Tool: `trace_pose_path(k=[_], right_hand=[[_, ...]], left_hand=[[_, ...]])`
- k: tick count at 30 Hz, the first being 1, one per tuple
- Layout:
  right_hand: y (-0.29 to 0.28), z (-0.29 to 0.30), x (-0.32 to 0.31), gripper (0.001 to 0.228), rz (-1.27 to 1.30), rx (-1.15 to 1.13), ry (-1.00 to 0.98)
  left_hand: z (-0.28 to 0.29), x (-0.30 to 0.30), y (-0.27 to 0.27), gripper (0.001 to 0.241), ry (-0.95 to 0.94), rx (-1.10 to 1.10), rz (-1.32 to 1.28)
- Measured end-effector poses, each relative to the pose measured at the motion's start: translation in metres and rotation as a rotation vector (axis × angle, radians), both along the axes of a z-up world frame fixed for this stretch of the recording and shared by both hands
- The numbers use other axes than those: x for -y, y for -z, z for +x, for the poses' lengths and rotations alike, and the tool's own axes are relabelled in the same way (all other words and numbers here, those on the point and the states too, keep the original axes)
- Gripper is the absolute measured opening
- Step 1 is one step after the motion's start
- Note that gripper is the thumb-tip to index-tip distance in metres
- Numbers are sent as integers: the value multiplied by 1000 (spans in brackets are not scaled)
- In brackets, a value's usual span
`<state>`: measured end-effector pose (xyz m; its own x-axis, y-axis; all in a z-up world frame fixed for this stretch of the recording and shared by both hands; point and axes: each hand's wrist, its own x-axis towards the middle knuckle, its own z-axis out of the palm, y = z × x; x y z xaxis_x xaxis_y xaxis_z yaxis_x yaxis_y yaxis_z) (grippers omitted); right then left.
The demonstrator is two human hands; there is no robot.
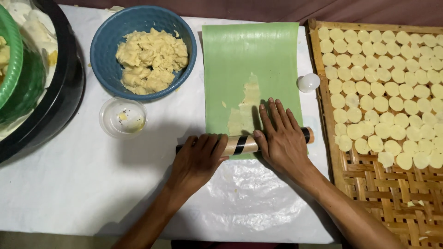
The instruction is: Rolling out small pieces of dough into thin discs using a rolling tool on a mat.
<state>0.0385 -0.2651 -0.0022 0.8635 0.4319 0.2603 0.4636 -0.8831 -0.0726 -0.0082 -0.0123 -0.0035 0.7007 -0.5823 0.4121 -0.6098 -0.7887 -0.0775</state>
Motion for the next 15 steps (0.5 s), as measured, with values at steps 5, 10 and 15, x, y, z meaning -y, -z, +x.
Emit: trace_pose_path(k=[5,10,15], right_hand=[[0,4,-2,59,-3,-5,2],[-3,7,-4,59,-20,-96,60],[-9,38,-7,66,-66,-253,88]], left_hand=[[4,4,4,44,-21,-32,-18],[8,8,6,52,-42,-5,-72],[33,8,-2,51,-101,-101,-158]])
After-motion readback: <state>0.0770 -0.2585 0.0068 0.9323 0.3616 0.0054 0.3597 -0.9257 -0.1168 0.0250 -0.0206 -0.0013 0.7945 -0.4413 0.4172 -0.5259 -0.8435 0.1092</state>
